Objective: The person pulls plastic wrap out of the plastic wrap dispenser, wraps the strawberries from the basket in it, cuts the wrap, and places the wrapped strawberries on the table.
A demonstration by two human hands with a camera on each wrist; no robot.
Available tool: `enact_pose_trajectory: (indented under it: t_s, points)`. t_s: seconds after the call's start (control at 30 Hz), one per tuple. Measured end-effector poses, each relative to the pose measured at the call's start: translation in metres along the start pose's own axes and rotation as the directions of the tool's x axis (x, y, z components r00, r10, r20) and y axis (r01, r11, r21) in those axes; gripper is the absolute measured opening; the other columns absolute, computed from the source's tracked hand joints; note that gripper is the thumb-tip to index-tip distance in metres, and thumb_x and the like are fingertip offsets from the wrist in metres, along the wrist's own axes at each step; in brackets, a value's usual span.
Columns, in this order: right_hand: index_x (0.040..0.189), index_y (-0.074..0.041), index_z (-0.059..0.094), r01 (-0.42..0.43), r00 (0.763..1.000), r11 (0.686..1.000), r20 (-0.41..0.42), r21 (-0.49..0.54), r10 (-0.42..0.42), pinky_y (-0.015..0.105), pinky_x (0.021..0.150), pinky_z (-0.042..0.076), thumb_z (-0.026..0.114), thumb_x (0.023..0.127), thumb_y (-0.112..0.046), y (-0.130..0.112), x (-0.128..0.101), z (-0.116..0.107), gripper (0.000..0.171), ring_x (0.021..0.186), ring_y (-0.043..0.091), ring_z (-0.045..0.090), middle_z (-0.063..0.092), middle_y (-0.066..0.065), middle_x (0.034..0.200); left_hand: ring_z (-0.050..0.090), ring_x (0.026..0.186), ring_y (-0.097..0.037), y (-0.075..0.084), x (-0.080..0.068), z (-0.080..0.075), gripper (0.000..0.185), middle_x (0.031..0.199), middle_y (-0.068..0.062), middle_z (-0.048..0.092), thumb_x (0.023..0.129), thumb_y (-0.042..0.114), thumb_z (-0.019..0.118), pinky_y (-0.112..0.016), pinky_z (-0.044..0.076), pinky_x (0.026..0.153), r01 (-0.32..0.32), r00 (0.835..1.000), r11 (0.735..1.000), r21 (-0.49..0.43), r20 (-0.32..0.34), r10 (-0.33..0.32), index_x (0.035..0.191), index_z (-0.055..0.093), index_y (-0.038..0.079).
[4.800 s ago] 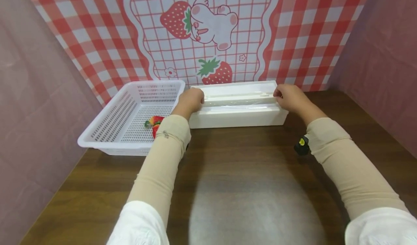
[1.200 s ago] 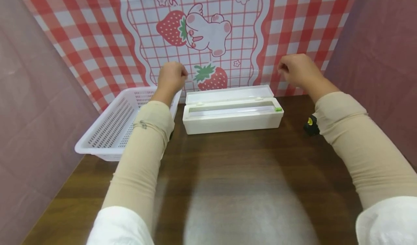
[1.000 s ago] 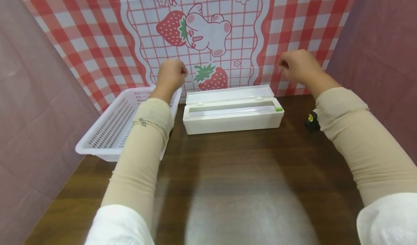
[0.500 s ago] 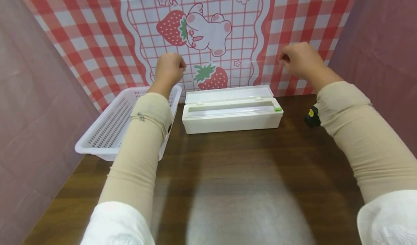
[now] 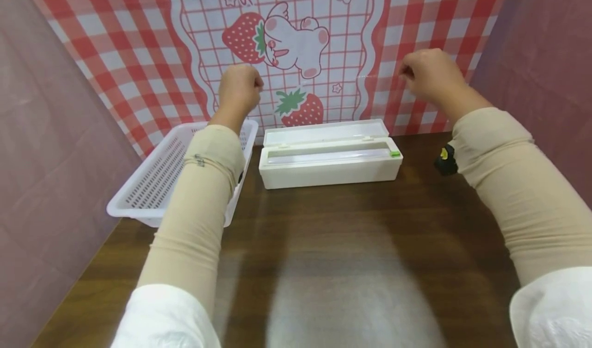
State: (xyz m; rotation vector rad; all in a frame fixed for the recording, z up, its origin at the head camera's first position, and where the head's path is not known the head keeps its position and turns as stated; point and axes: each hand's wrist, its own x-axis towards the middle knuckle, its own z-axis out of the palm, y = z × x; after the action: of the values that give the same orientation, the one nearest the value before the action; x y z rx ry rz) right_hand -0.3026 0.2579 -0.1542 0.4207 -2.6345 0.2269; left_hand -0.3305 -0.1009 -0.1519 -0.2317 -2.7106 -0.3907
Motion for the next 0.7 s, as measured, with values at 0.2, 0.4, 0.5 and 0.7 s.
enact_pose_trajectory:
  t_s: [0.2,0.4,0.5,0.7]
  points:
    - [0.107,0.011,0.061,-0.002,1.000,0.999,-0.028,-0.042,0.001,0.058,0.092,0.046,0.054,0.095,0.000,-0.0009,0.0019,-0.0036,0.018,0.099,0.045,0.056,0.061,0.031,0.105,0.061,0.111,-0.023,0.0040,-0.0009,-0.0025,0.024,0.117,-0.009,0.068,0.092,0.002,0.057,-0.030,0.049,0.095,0.022,0.999,0.999,-0.029,-0.047,-0.023,0.111,0.071,0.007]
    - [0.109,0.010,0.062,-0.015,0.998,0.996,-0.065,-0.086,0.010,0.059,0.091,0.045,0.053,0.095,-0.003,-0.0027,0.0022,-0.0051,0.021,0.100,0.046,0.056,0.062,0.031,0.107,0.059,0.113,-0.021,0.0053,-0.0011,-0.0046,0.021,0.118,-0.007,0.068,0.096,0.009,0.058,-0.029,0.046,0.099,0.029,0.996,0.998,-0.059,-0.078,-0.034,0.113,0.071,0.008]
    - [0.109,0.009,0.062,-0.023,0.996,0.995,-0.090,-0.092,0.015,0.059,0.091,0.045,0.052,0.095,-0.004,-0.0038,0.0023,-0.0052,0.021,0.100,0.046,0.056,0.062,0.030,0.107,0.061,0.112,-0.021,0.0050,-0.0004,-0.0049,0.020,0.116,-0.007,0.069,0.096,0.010,0.058,-0.028,0.046,0.098,0.019,0.994,0.998,-0.057,-0.104,-0.025,0.112,0.071,0.008]
    - [0.112,0.008,0.062,-0.056,0.991,0.993,-0.125,-0.099,0.044,0.058,0.090,0.046,0.050,0.096,-0.004,-0.0046,0.0015,-0.0063,0.023,0.101,0.046,0.056,0.061,0.029,0.109,0.062,0.112,-0.020,0.0060,0.0004,-0.0062,0.020,0.117,-0.006,0.069,0.096,0.011,0.059,-0.027,0.046,0.098,0.015,0.990,0.998,-0.059,-0.140,-0.023,0.112,0.071,0.008]
